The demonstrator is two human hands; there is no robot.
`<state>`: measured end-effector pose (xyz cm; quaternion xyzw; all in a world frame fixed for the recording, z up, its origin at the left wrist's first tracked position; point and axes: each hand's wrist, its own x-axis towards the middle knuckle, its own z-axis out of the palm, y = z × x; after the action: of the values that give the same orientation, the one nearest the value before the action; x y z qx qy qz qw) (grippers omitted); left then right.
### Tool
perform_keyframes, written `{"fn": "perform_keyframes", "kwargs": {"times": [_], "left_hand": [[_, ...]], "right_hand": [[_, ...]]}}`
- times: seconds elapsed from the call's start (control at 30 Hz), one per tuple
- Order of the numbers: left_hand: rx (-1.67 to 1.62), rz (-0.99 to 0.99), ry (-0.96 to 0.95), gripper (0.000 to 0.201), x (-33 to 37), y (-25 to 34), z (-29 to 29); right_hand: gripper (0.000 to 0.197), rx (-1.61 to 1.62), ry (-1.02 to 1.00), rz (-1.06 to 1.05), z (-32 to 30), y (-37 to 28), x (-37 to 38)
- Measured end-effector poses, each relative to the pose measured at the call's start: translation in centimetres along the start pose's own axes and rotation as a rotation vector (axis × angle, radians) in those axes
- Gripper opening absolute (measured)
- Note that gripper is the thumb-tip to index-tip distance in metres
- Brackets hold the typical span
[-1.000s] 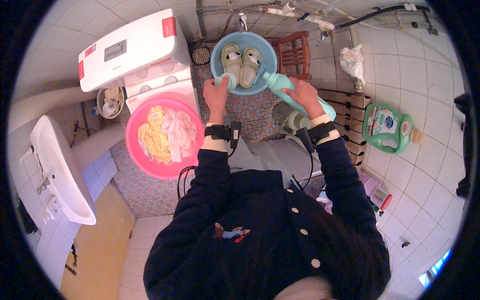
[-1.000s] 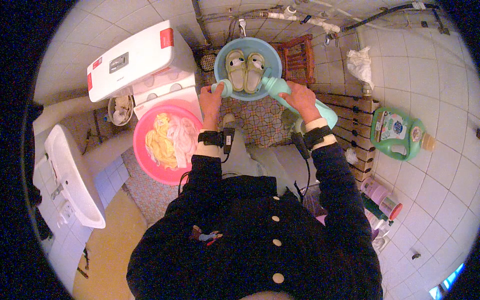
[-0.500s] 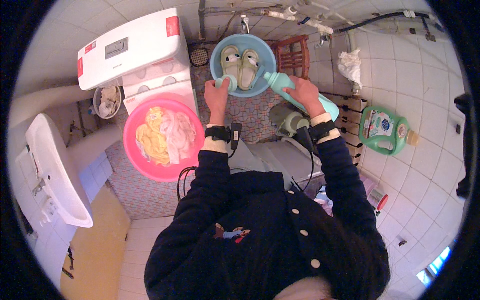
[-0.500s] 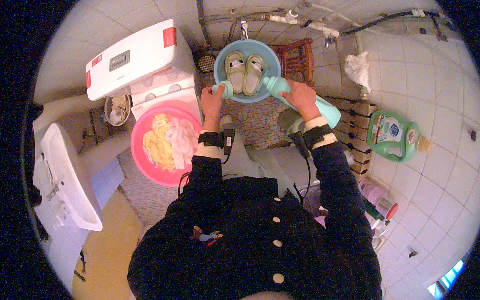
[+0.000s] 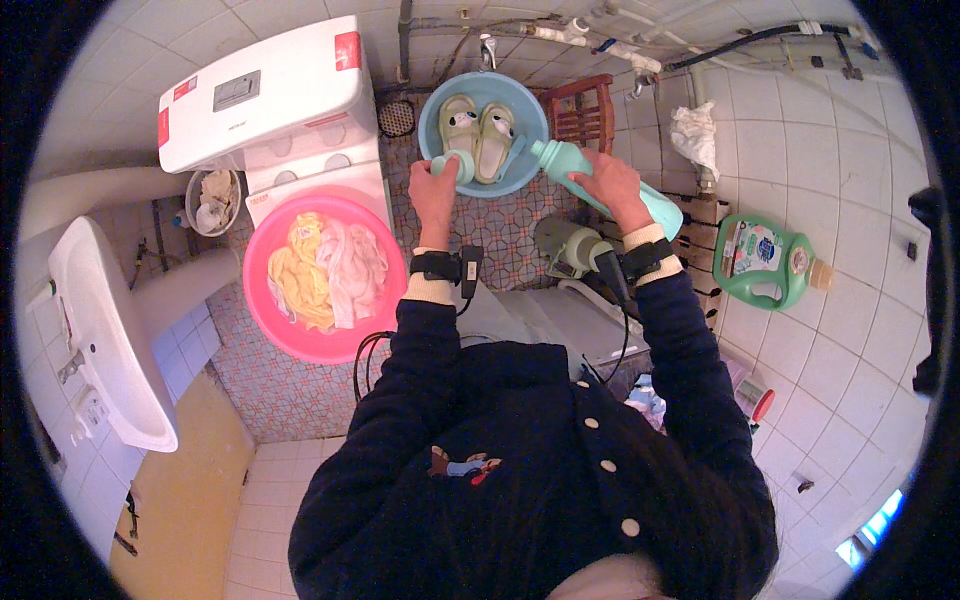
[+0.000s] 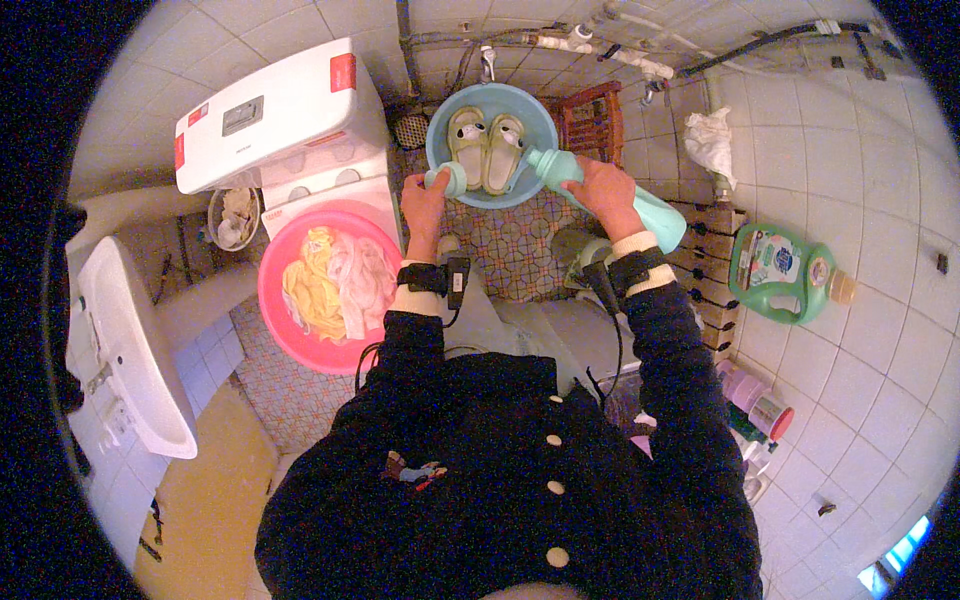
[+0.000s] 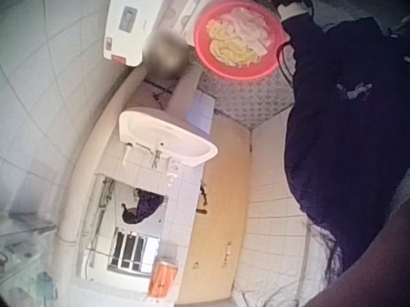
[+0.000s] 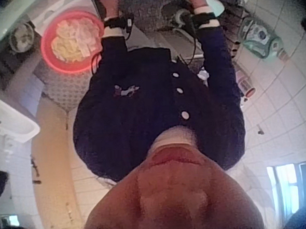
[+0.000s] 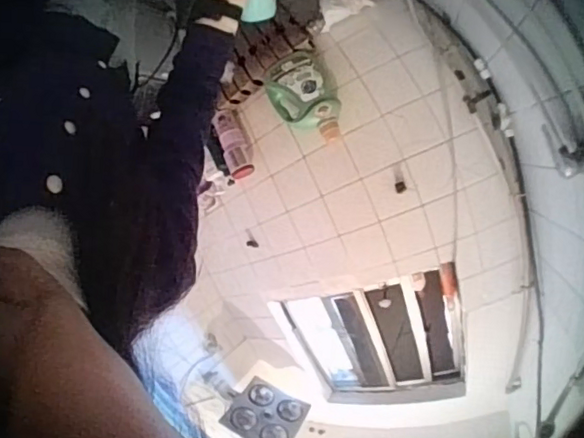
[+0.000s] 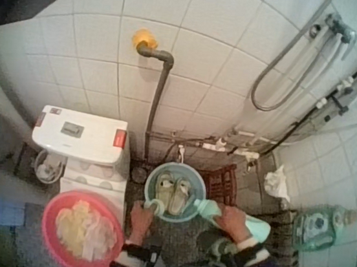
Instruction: The person picks up a pair of slippers and walks to the bathroom. They place the slippers in a basin, turn on the tap, and scrub them with a brush. They then add liquid detergent to the basin and continue scrubbing the slippers.
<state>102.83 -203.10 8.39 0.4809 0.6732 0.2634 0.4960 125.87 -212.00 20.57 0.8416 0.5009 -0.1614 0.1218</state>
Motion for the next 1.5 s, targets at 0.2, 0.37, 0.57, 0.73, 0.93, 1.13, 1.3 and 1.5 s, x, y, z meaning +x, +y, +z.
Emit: {"fn": "perform_keyframes", "kwargs": {"times": [0.2, 0.37, 0.57, 0.73, 0.93, 1.13, 1.3, 1.5], "left_hand": [[0.024, 0.032, 0.005, 0.052, -0.6, 0.5, -0.1], [0.032, 0.005, -0.006, 0.052, -0.9, 0.8, 0.1], [0.008, 0.004, 0.003, 0.053, -0.9, 0.6, 0.6], [-0.002, 0.009, -0.010, 0.053, -0.7, 0.3, 1.1], [0.015, -0.008, -0.026, 0.054, -0.6, 0.4, 1.2], [0.003, -0.001, -0.019, 0.053, -1.0, 1.2, 1.1], [-0.017, 0.005, -0.027, 0.053, -0.7, 1.3, 1.1], [-0.030, 0.008, -0.022, 0.055, -0.6, 0.9, 1.2]], "right_hand": [[0.049, -0.018, 0.025, -0.038, -0.1, 0.4, -0.2], [0.050, -0.042, 0.022, -0.031, -0.6, 0.5, -0.1], [0.051, -0.038, 0.020, -0.032, -0.6, 0.7, -0.1], [0.043, -0.030, 0.209, -0.139, -0.3, 1.0, -0.3], [0.052, -0.079, 0.088, -0.067, -1.1, 0.8, -0.3], [0.049, -0.082, 0.121, -0.078, -1.5, 0.5, -0.3], [0.044, -0.086, 0.216, -0.122, -1.1, 0.5, 0.0], [0.052, -0.121, 0.127, -0.093, -1.9, 0.0, 0.1]]}}
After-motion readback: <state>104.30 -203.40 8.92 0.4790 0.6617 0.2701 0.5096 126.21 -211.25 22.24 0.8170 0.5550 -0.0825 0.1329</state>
